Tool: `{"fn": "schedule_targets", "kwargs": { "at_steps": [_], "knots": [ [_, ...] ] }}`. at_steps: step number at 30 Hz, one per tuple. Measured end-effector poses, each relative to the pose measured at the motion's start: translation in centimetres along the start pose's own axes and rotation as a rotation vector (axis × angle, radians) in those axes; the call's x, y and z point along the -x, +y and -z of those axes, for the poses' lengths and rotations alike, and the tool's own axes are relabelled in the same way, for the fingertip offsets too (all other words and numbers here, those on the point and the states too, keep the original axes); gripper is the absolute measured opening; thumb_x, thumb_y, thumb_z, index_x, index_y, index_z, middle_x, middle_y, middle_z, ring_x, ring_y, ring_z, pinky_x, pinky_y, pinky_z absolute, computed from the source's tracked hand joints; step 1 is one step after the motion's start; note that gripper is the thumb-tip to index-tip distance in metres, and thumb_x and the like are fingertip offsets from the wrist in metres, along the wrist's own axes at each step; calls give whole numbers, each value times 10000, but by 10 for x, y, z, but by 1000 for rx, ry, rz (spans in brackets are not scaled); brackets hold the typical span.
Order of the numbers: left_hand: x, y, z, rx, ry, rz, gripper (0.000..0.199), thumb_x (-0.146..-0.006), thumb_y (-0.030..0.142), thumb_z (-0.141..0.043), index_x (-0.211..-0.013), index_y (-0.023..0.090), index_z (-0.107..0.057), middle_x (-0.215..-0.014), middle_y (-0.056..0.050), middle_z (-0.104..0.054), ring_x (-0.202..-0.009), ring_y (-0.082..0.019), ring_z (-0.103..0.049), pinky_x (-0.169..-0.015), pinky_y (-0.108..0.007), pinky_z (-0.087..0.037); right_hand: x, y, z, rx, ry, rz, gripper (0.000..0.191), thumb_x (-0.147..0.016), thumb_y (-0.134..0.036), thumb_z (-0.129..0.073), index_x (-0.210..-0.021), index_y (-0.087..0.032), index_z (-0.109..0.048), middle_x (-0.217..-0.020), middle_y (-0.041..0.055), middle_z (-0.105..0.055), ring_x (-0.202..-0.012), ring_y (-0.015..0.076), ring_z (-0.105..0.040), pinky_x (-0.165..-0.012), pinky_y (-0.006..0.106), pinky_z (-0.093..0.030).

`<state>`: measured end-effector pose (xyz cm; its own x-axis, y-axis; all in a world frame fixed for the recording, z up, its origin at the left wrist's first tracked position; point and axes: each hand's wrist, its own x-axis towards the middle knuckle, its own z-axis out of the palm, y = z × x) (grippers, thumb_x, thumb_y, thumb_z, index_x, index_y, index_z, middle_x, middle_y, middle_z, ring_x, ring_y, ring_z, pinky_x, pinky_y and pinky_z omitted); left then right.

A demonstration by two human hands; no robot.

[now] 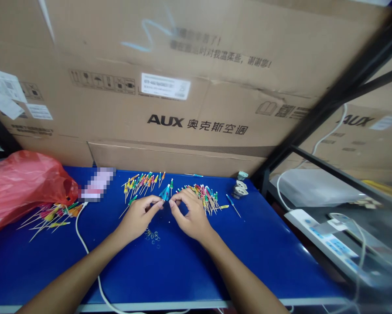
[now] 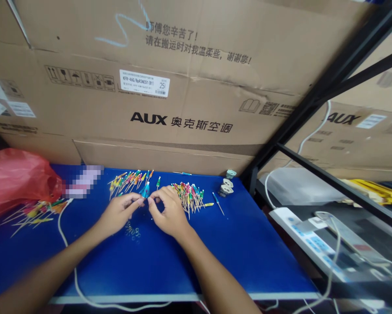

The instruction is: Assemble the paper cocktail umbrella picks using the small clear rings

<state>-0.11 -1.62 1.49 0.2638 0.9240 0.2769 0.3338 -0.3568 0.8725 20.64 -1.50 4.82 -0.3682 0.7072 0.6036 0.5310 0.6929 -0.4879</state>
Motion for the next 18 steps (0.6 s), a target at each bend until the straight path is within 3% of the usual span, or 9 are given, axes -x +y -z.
{"fn": "schedule_targets", "kwargs": {
  "at_steps": [5,11,18],
  "knots": [
    [2,3,0,2,-50,4,345,-989,454,-511,-974,183,-724,-706,3,-675,-523,-123,-549,-527,-228,-402,1,1,-2,0,7,-38,57,-963,-249,-580,-954,-214,-624,-873,51,-636,-864,219,-571,-843,382,-423],
    [1,4,1,-39,-32,8,337,-992,444,-506,-964,187,-722,-672,17,-643,-531,-124,-541,-538,-226,-397,1,2,-4,5,0,-6,128,-947,-183,-545,-828,-213,-586,-799,32,-606,-798,203,-542,-811,370,-407],
    [1,3,2,-55,3,36,353,-1004,466,-485,-946,192,-700,-564,49,-557,-478,-124,-524,-512,-227,-377,0,2,-1,15,2,-3,124,-931,-175,-553,-816,-212,-583,-784,29,-586,-793,204,-524,-788,361,-400]
  ]
}}
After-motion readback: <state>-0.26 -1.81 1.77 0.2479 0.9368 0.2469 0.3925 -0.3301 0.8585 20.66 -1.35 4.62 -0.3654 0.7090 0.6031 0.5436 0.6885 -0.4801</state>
